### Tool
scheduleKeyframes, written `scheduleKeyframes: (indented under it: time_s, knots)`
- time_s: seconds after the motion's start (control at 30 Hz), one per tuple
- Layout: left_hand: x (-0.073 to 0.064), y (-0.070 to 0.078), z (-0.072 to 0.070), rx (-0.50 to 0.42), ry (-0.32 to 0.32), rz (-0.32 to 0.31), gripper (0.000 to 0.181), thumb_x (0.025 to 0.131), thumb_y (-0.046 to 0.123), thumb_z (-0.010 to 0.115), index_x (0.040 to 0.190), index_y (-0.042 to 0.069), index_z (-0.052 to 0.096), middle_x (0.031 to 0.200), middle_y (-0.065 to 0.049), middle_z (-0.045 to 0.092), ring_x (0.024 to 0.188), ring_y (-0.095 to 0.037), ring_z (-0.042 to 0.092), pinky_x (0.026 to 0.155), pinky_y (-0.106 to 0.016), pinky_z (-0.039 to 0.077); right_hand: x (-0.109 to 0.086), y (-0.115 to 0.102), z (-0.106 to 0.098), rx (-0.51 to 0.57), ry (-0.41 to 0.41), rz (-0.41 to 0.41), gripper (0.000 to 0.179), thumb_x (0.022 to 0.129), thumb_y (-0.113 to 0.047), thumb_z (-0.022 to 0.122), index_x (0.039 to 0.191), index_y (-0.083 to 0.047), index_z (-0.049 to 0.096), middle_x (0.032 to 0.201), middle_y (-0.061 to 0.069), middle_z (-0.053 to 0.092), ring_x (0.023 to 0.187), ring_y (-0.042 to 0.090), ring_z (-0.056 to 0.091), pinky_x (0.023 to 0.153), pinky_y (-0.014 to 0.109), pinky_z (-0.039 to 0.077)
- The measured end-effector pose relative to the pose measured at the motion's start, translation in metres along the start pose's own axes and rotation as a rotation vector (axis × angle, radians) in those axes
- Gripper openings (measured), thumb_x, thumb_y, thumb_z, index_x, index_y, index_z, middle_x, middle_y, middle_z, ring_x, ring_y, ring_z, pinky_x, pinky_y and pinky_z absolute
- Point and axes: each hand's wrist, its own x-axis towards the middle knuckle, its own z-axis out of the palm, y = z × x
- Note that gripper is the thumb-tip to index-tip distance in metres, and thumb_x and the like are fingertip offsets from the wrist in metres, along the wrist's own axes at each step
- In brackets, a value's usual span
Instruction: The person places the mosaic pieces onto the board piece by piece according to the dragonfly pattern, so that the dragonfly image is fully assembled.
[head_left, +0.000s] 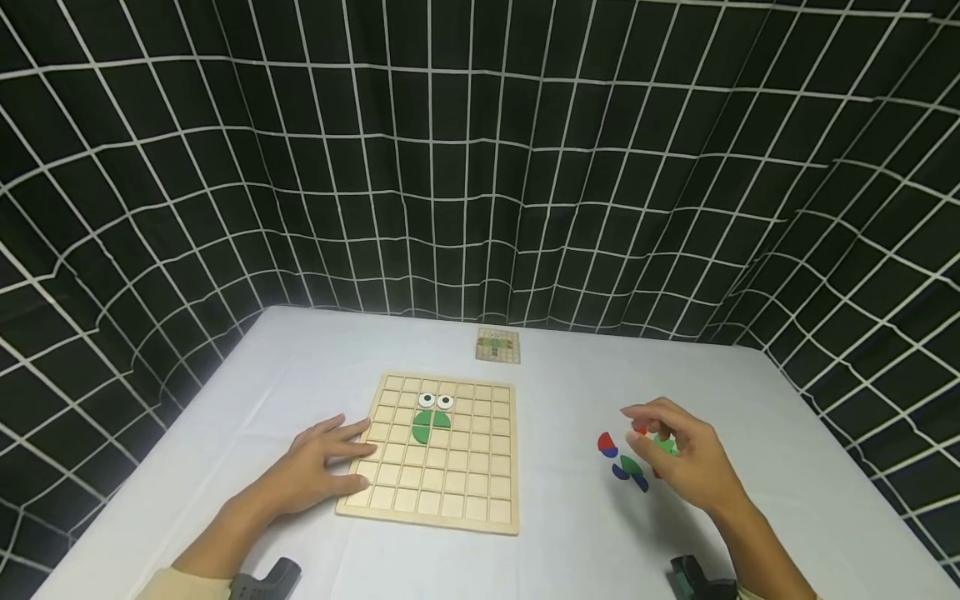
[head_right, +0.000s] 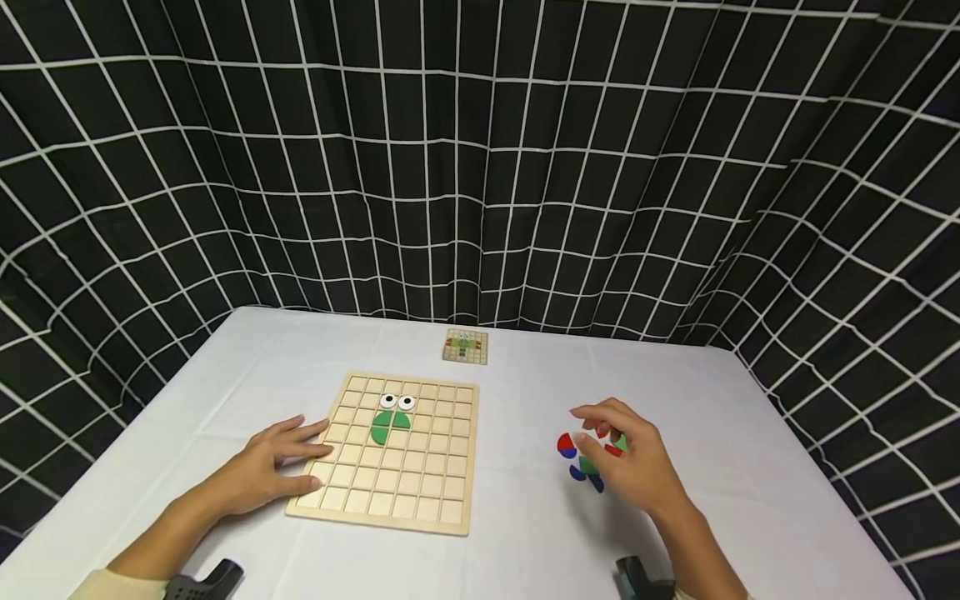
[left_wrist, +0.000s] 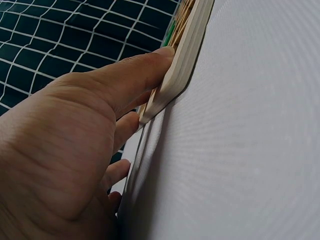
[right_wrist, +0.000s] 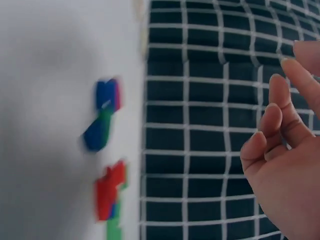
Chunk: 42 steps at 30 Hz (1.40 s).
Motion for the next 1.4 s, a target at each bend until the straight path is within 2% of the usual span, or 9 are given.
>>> scheduleKeyframes:
  time_s: [0.13,0.23,0.43,0.7,0.87,0.97,1.1,1.2,1.4]
  knots:
    - [0.002,0.001,-0.002,0.006,-0.003,-0.009,0.051,0.074,0.052,0.076,0.116,0.023,0.071,0.146,0.004,0.045,0.14,-0.039,0.021,0.103,-0.071,0.012,-0.006,0.017,-0.001,-0.07,-0.03,0.078,0.031,0.081,0.005,0.073,0.109,-0.008,0.069,0.084,0.0,0.059,0.069,0.015,0.048,0.048,0.026,0.044]
    - [0.003,0.002,-0.002,0.016,-0.005,-0.006,0.052,0.074,0.053,0.076,0.117,0.023,0.071,0.146,0.004,0.045,0.139,-0.039,0.021,0.103,-0.071,0.012,-0.009,0.028,-0.001,-0.135,-0.07,0.129,0.027,0.083,0.002,0.073,0.107,-0.009,0.07,0.081,-0.004,0.057,0.066,0.016,0.049,0.052,0.026,0.043]
    - [0.004,0.002,-0.003,0.009,-0.003,0.007,0.052,0.074,0.051,0.077,0.116,0.022,0.071,0.146,0.003,0.045,0.139,-0.039,0.022,0.104,-0.07,0.012,-0.017,0.05,0.004,-0.208,-0.132,0.188,0.028,0.078,0.004,0.074,0.103,-0.009,0.072,0.078,-0.007,0.055,0.071,0.014,0.05,0.059,0.026,0.044]
    - [0.003,0.001,-0.004,-0.008,0.0,0.023,0.051,0.074,0.05,0.077,0.116,0.022,0.072,0.145,0.003,0.046,0.139,-0.039,0.021,0.104,-0.07,0.011,-0.018,0.055,0.006,-0.323,-0.226,0.238,0.028,0.077,-0.004,0.079,0.102,-0.014,0.072,0.08,-0.01,0.056,0.077,0.018,0.047,0.063,0.031,0.042]
    - [0.003,0.001,-0.003,-0.007,0.003,0.021,0.05,0.074,0.05,0.077,0.116,0.022,0.072,0.145,0.002,0.046,0.139,-0.04,0.021,0.104,-0.07,0.011,-0.018,0.055,0.006,-0.344,-0.265,0.273,0.027,0.078,-0.007,0.078,0.104,-0.014,0.072,0.088,-0.008,0.062,0.086,0.021,0.052,0.073,0.041,0.048]
    - [0.002,0.0,-0.003,-0.007,-0.001,0.023,0.051,0.074,0.05,0.077,0.116,0.022,0.072,0.145,0.002,0.046,0.139,-0.039,0.021,0.104,-0.069,0.012,-0.019,0.055,0.007,-0.369,-0.268,0.3,0.025,0.079,-0.009,0.077,0.103,-0.014,0.073,0.093,-0.005,0.064,0.092,0.023,0.055,0.079,0.048,0.049]
    - [0.002,0.0,-0.002,-0.007,-0.001,0.021,0.051,0.074,0.05,0.077,0.116,0.021,0.072,0.145,0.002,0.046,0.139,-0.04,0.022,0.104,-0.07,0.011,-0.019,0.056,0.01,-0.393,-0.256,0.331,0.022,0.081,-0.01,0.076,0.103,-0.012,0.072,0.084,-0.004,0.061,0.082,0.021,0.052,0.071,0.041,0.048]
    - [0.001,0.0,-0.002,-0.008,-0.001,0.014,0.05,0.074,0.05,0.077,0.116,0.022,0.072,0.145,0.002,0.047,0.139,-0.04,0.022,0.104,-0.07,0.011,-0.019,0.056,0.012,-0.413,-0.245,0.361,0.02,0.083,-0.011,0.074,0.103,-0.01,0.072,0.073,-0.004,0.053,0.073,0.019,0.047,0.061,0.034,0.042]
    - [0.001,0.001,-0.002,-0.004,0.0,0.026,0.049,0.074,0.047,0.078,0.116,0.021,0.072,0.144,0.0,0.047,0.138,-0.041,0.023,0.105,-0.068,0.011,-0.02,0.058,0.013,-0.409,-0.207,0.381,0.02,0.087,-0.009,0.067,0.106,-0.009,0.071,0.069,-0.004,0.051,0.068,0.017,0.047,0.061,0.034,0.041]
